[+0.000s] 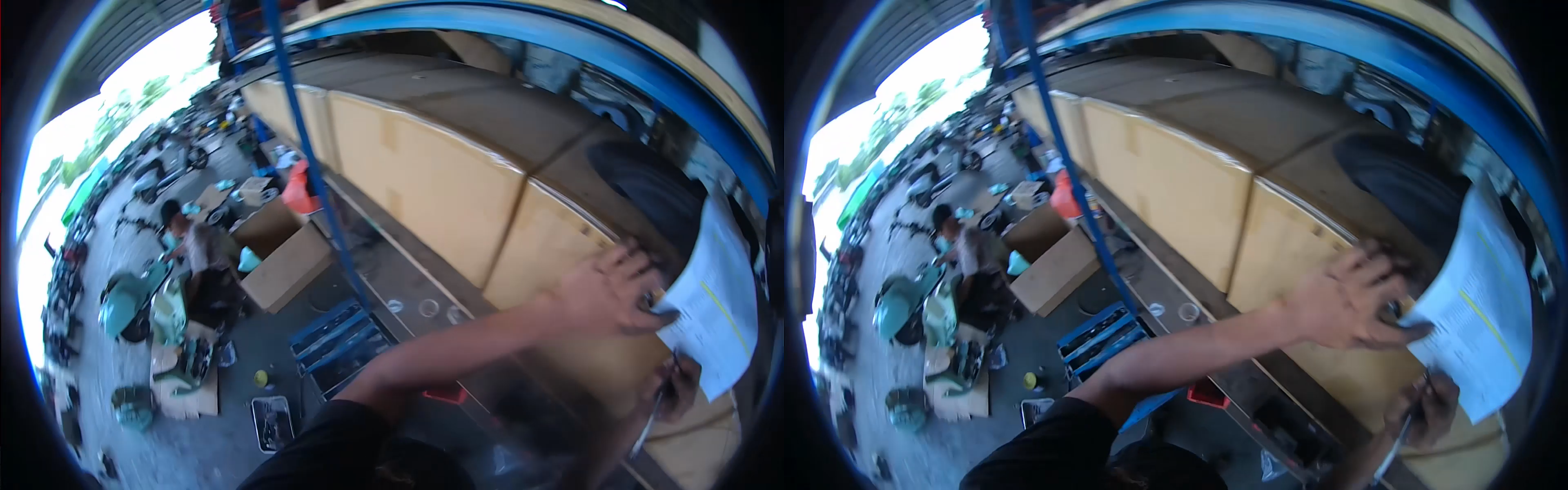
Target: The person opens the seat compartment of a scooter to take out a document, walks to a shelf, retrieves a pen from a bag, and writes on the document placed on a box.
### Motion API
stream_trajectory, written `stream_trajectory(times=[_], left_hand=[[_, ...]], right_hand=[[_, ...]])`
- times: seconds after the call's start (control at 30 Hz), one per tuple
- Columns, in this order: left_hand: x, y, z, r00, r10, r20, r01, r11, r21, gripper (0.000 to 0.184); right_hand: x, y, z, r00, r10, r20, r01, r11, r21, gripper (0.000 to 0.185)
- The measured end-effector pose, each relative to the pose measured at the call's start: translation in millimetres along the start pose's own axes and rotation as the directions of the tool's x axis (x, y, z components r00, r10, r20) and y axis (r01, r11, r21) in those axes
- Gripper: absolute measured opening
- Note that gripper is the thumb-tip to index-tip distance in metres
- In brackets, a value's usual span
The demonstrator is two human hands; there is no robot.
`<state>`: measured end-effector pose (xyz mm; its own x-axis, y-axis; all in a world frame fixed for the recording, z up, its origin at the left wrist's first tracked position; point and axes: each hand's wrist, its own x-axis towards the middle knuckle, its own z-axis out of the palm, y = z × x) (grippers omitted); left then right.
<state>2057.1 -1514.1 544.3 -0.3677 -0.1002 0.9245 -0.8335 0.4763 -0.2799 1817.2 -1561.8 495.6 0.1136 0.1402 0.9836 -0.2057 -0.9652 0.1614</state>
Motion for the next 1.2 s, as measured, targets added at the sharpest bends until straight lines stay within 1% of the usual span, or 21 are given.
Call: stream_trajectory(times=[0.03,0.07,0.1,0.13,0.17,0.23,0.27,0.3,0.33,0.43,0.5,0.6,0.73,0.8,0.93,1.0,1.03,1.1,1.13,1.17,1.2], left_hand=[[0.2,-0.1,6.1,0.997,0.003,-0.083,-0.005,1.0,-0.023,0.029],[-3.4,1.7,16.3,0.998,0.009,-0.056,-0.013,0.997,-0.079,0.03],[-4.2,1.8,26.1,0.997,0.016,-0.07,-0.021,0.997,-0.081,0.031],[-4.9,0.5,32.2,0.995,0.025,-0.091,-0.035,0.994,-0.108,0.032],[-6.1,-0.5,33.4,0.996,0.011,-0.092,-0.017,0.998,-0.062,0.032],[-4.4,1.6,39.1,0.998,0.007,-0.06,-0.016,0.988,-0.151,0.03],[-3.1,1.6,41.5,0.998,0.004,-0.067,-0.013,0.991,-0.135,0.03],[-3.3,0.0,43.3,0.997,0.014,-0.081,-0.024,0.992,-0.125,0.029],[-3.6,-0.5,44.4,0.996,0.019,-0.089,-0.029,0.993,-0.115,0.028],[-3.7,-0.8,46.7,0.991,0.032,-0.129,-0.043,0.996,-0.083,0.028],[-4.5,0.9,47.6,0.991,0.024,-0.135,-0.036,0.996,-0.087,0.028],[-4.8,-1.2,50.1,0.987,0.038,-0.156,-0.048,0.997,-0.061,0.028],[-5.5,-3.6,54.2,0.98,0.072,-0.187,-0.077,0.997,-0.02,0.028],[-5.7,-3.8,55.8,0.977,0.076,-0.201,-0.081,0.997,-0.02,0.028],[-4.7,-5.0,56.7,0.972,0.085,-0.219,-0.093,0.995,-0.029,0.028],[-4.0,-4.4,55.4,0.971,0.076,-0.225,-0.087,0.995,-0.04,0.029],[-4.2,-3.5,54.5,0.971,0.065,-0.229,-0.079,0.996,-0.052,0.03],[-5.7,0.4,52.9,0.97,0.055,-0.237,-0.072,0.995,-0.063,0.031],[-4.2,-2.1,50.0,0.97,0.064,-0.236,-0.082,0.994,-0.067,0.031],[-2.6,-2.4,45.9,0.966,0.1,-0.237,-0.12,0.99,-0.071,0.031],[-2.9,0.0,41.1,0.981,0.068,-0.181,-0.084,0.993,-0.082,0.032]], right_hand=[[-9.7,10.8,-2.6,0.999,0.021,-0.036,-0.019,0.997,0.076,0.017],[-21.2,23.9,-5.1,0.997,0.043,-0.071,-0.032,0.988,0.151,0.018],[-10.6,31.1,5.0,0.991,0.076,-0.112,-0.043,0.961,0.274,0.027],[18.0,19.4,19.1,0.97,-0.201,-0.136,0.214,0.972,0.094,0.033],[20.0,23.6,26.5,0.967,-0.211,-0.144,0.23,0.963,0.14,0.033],[9.2,38.1,14.9,0.964,-0.217,-0.152,0.223,0.975,0.021,0.03],[9.1,42.9,13.9,0.962,-0.22,-0.159,0.215,0.975,-0.049,0.029],[31.6,16.7,33.4,0.911,-0.313,-0.268,0.304,0.95,-0.077,0.032],[34.1,11.4,34.8,0.908,-0.318,-0.273,0.311,0.948,-0.067,0.032],[32.8,9.7,31.1,0.941,-0.256,-0.222,0.251,0.967,-0.051,0.035],[29.2,10.2,25.7,0.981,-0.126,-0.15,0.129,0.992,0.01,0.035],[30.9,3.0,21.7,0.983,-0.15,-0.105,0.143,0.987,-0.076,0.033],[28.1,9.2,26.1,0.978,-0.113,-0.175,0.112,0.994,-0.018,0.034],[32.8,5.3,25.0,0.976,-0.173,-0.131,0.159,0.981,-0.11,0.038],[32.9,-0.2,26.8,0.968,-0.215,-0.129,0.19,0.964,-0.184,0.039],[20.6,7.9,24.3,0.977,0.05,-0.208,-0.005,0.978,0.209,0.038],[18.6,14.3,23.0,0.977,0.047,-0.209,-0.002,0.978,0.207,0.038],[22.5,17.3,18.9,0.968,-0.166,-0.187,0.181,0.981,0.065,0.038],[22.7,14.0,17.7,0.961,-0.176,-0.212,0.188,0.981,0.04,0.038],[23.9,4.0,16.3,0.984,-0.1,-0.148,0.097,0.995,-0.021,0.039],[24.9,-1.2,15.6,0.996,-0.014,-0.088,0.007,0.997,-0.083,0.039]])
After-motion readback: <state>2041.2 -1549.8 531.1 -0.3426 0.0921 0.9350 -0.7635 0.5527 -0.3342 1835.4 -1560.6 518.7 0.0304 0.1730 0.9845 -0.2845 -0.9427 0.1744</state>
